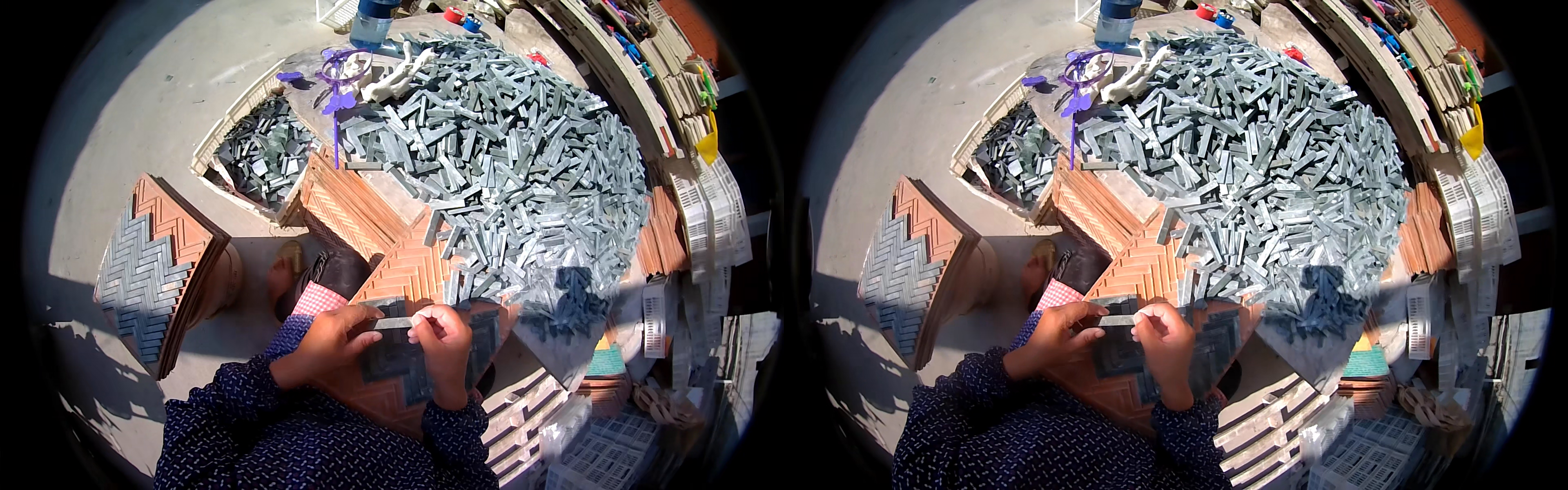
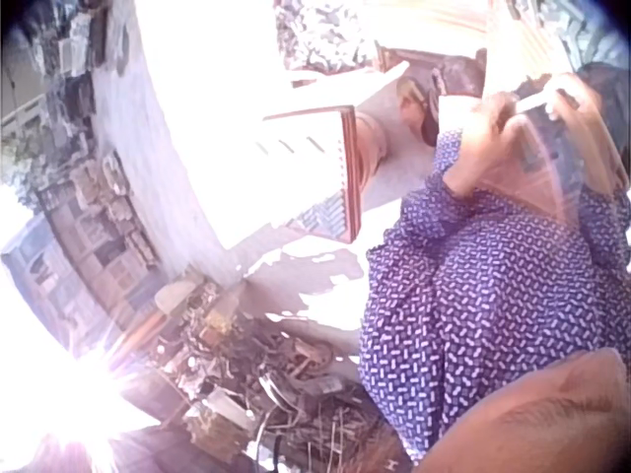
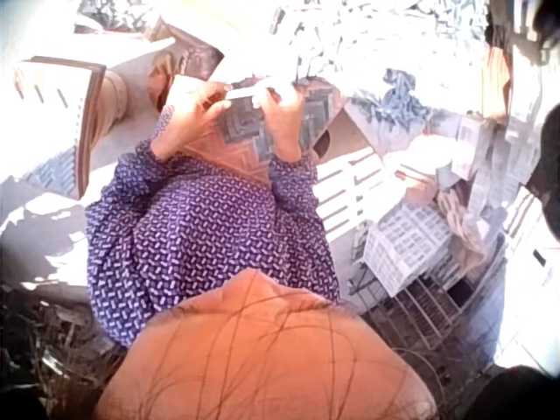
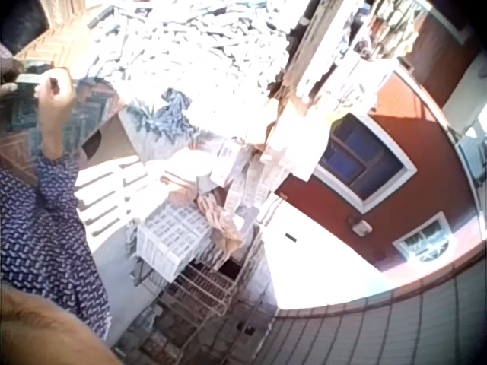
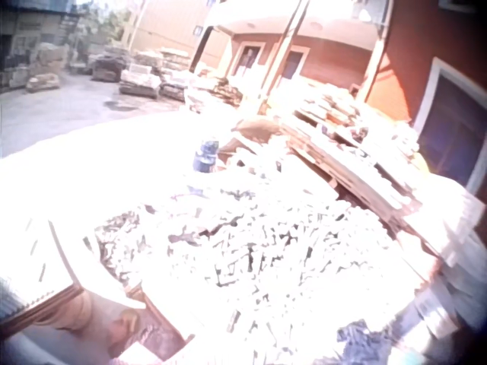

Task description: The person sits on the ground and arranges small rectangular tiles onto a larger board to form a herringbone pattern. They pick tiles from a nearby pile and place them one by one into the pattern.

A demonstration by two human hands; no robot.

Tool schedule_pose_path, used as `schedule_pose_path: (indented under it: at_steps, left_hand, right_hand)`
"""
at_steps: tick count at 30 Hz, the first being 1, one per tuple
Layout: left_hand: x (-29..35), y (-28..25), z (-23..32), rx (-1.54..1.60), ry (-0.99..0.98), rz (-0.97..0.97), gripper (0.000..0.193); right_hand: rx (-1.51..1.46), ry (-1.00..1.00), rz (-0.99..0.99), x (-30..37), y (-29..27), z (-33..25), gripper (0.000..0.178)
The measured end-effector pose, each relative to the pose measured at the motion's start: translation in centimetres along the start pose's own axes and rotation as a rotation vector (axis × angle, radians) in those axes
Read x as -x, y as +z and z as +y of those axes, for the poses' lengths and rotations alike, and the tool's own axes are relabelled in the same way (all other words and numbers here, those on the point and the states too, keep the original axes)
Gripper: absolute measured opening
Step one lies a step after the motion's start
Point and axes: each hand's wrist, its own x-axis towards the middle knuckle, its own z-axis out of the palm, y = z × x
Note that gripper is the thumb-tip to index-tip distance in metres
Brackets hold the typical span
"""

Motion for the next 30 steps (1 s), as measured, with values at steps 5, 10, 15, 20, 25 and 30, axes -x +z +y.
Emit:
schedule_pose_path:
  at_steps: [5, 10, 15, 20, 25, 30]
  left_hand:
    - [0.3, 0.2, -0.8, -0.19, 0.123, 0.09, 0.023]
    - [0.3, 0.3, -1.0, -0.328, 0.267, 0.13, 0.025]
    - [-0.1, 0.3, -0.5, -0.399, 0.344, 0.193, 0.023]
    - [-1.4, 0.2, -2.6, -0.452, 0.267, 0.243, 0.023]
    - [-2.5, 0.5, -4.3, -0.477, 0.217, 0.237, 0.023]
    - [-2.9, 0.8, -3.9, -0.49, 0.166, 0.21, 0.022]
  right_hand:
    - [-0.081, 0.066, -0.011, 0.2, 0.2, 0.5, 0.009]
    - [0.141, -0.089, -0.035, 0.5, 0.6, 1.4, 0.013]
    - [0.004, 0.048, 0.007, 0.7, 0.7, 1.8, 0.017]
    - [0.052, -0.029, 0.097, 1.3, -1.3, 2.6, 0.019]
    - [0.034, 0.022, 0.13, 3.2, -3.1, 4.2, 0.02]
    - [0.024, 0.095, 0.19, 4.8, -4.0, 5.0, 0.019]
